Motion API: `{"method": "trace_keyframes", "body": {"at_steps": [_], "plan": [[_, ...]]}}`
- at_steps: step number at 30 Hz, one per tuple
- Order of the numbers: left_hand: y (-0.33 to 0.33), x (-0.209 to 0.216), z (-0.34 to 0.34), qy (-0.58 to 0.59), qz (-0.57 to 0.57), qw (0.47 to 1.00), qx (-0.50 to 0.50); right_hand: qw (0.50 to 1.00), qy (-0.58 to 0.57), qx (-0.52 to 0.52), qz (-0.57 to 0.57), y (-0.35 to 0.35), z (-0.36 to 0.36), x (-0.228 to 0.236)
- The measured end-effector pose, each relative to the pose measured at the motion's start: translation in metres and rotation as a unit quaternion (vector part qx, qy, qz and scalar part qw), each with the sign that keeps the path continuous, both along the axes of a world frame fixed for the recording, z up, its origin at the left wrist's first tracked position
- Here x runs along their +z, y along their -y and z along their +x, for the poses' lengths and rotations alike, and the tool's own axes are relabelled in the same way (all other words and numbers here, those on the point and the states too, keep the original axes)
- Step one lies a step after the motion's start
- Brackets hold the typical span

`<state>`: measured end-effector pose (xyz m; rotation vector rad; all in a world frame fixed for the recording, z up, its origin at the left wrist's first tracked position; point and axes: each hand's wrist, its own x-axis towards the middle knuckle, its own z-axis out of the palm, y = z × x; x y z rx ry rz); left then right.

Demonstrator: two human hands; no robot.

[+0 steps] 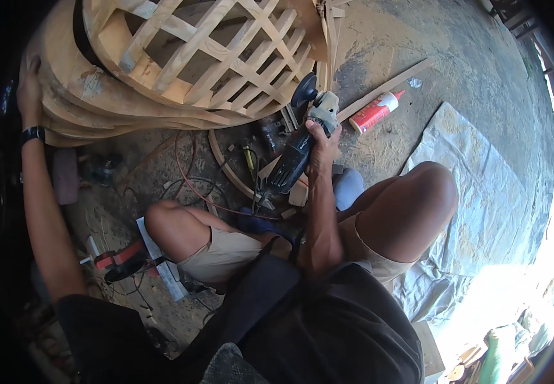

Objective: The person uses a power sander to smooth the surface of a circular wooden frame structure, moving the tool along the inner and outer edges, then checks the surface by hand and uses a hand file to refine specific areas.

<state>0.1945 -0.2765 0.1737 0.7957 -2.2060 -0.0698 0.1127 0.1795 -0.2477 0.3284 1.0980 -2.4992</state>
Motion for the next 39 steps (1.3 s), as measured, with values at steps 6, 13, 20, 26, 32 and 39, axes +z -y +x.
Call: {"method": "trace_keyframes", "body": {"at_steps": [6,13,20,26,32,39], "plan": [[0.057,0.013,0.024,0.147,-0.150,0.978,-0.008,1.000,0.006,-0.008,0.008,0.020,0.009,-0.020],[0.086,0.025,0.036,0.148,-0.168,0.974,-0.022,0.998,-0.035,0.052,-0.011,0.022,0.005,-0.021],[0.067,0.017,0.026,0.122,-0.151,0.981,-0.022,0.993,0.030,0.065,-0.088,0.012,0.018,-0.027],[0.049,0.013,0.018,0.077,-0.101,0.992,0.000,0.966,0.121,0.089,-0.212,-0.007,0.019,-0.040],[0.053,0.016,0.019,0.219,-0.299,0.929,0.017,0.922,0.072,0.049,-0.378,-0.030,0.009,-0.043],[0.024,0.009,0.012,0.200,-0.261,0.943,0.054,0.908,0.025,0.057,-0.414,-0.041,0.001,-0.037]]}}
